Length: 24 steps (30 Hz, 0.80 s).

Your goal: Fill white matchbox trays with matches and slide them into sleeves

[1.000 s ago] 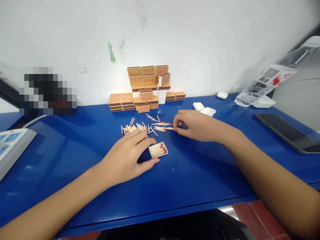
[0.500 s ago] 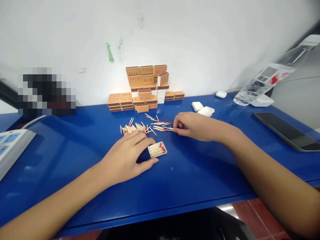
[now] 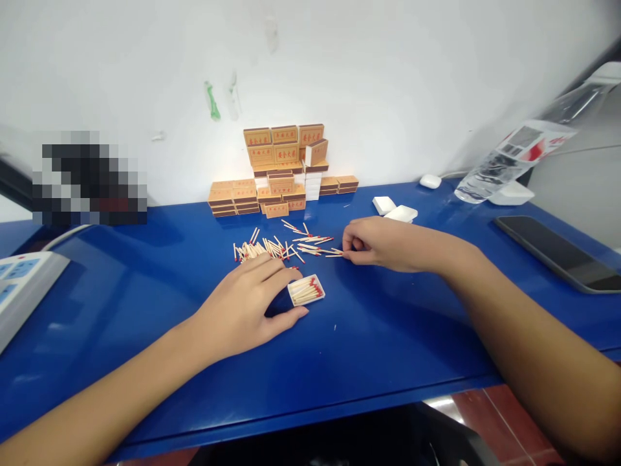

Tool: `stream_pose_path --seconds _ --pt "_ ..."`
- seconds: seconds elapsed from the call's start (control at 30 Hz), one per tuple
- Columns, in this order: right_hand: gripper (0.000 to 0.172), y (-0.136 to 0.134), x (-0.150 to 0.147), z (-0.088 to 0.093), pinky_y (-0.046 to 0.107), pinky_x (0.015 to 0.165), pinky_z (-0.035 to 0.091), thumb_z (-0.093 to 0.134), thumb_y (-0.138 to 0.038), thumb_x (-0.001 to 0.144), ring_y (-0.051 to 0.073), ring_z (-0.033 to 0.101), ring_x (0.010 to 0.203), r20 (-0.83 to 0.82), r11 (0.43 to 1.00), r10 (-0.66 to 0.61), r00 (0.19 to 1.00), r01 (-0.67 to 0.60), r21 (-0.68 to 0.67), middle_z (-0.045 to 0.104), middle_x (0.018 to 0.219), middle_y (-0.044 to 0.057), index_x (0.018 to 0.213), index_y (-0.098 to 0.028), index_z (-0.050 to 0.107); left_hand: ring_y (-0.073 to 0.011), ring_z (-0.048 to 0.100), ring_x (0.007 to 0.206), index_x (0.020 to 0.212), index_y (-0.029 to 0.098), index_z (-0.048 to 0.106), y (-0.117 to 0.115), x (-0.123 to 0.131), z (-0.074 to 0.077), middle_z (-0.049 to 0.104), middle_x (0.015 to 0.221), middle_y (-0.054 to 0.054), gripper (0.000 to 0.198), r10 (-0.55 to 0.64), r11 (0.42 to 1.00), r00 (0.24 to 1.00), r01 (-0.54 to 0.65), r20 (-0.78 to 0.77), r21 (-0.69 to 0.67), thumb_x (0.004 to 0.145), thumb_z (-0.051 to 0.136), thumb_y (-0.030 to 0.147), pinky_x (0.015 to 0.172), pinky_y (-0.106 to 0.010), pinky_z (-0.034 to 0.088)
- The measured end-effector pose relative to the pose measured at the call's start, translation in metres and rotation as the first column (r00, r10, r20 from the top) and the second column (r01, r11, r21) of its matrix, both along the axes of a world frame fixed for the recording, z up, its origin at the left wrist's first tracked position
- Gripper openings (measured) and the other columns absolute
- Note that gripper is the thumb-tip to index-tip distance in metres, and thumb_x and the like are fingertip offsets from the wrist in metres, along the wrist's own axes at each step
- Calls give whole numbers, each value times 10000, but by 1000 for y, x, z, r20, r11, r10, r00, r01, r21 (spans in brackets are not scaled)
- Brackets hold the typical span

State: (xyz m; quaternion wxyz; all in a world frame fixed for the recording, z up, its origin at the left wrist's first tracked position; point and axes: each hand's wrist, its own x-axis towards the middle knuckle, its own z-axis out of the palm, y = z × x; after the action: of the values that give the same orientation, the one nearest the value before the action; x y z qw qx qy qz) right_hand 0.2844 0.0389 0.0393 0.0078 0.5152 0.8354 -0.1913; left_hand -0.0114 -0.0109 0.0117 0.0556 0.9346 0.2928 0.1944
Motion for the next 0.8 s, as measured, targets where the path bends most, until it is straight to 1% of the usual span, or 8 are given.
stream_pose_path --seconds 0.1,0.27,0.37,0.5,0.63,0.8 --pt "113 -1 -1 2 321 620 397 620 -269 900 169 569 651 9 1000 -6 1000 6 -15 701 785 30 858 -201 701 -277 652 1026 1234 158 667 0 0 0 709 1083 -102 348 0 1000 1000 0 3 3 987 683 402 940 -453 554" --pt "82 -3 -2 5 312 587 389 633 -241 883 164 572 629 28 996 -29 999 31 -78 706 769 23 868 -202 704 -282 665 1032 1221 149 676 0 0 0 718 1089 -108 342 -3 1000 1000 3 11 14 986 685 398 937 -458 561" --pt "56 -5 -4 5 313 584 386 646 -225 858 162 565 626 53 996 -49 997 53 -77 705 778 22 827 -203 687 -292 667 1055 1219 133 680 -1 0 0 717 1096 -121 353 -2 1000 1000 2 14 30 985 686 397 950 -463 563" --pt "60 -5 -4 6 316 592 390 640 -221 859 164 563 637 58 996 -41 997 46 -77 699 785 22 819 -203 682 -285 662 1044 1222 131 678 0 0 0 716 1096 -117 355 -3 1000 1000 3 9 26 985 689 395 947 -464 565" --pt "68 -6 -2 8 316 601 393 640 -251 871 166 558 649 14 998 -36 999 37 -60 694 789 22 848 -205 685 -272 659 1021 1224 156 673 0 0 0 718 1086 -102 333 -4 1000 1000 4 6 16 990 682 393 935 -454 566" --pt "101 -12 -5 11 320 636 395 648 -312 880 164 554 682 -87 1000 7 996 -10 -26 689 832 19 858 -218 679 -287 657 1049 1239 157 672 0 0 0 720 1091 -107 359 11 1000 1000 -11 4 18 983 689 409 952 -470 560"
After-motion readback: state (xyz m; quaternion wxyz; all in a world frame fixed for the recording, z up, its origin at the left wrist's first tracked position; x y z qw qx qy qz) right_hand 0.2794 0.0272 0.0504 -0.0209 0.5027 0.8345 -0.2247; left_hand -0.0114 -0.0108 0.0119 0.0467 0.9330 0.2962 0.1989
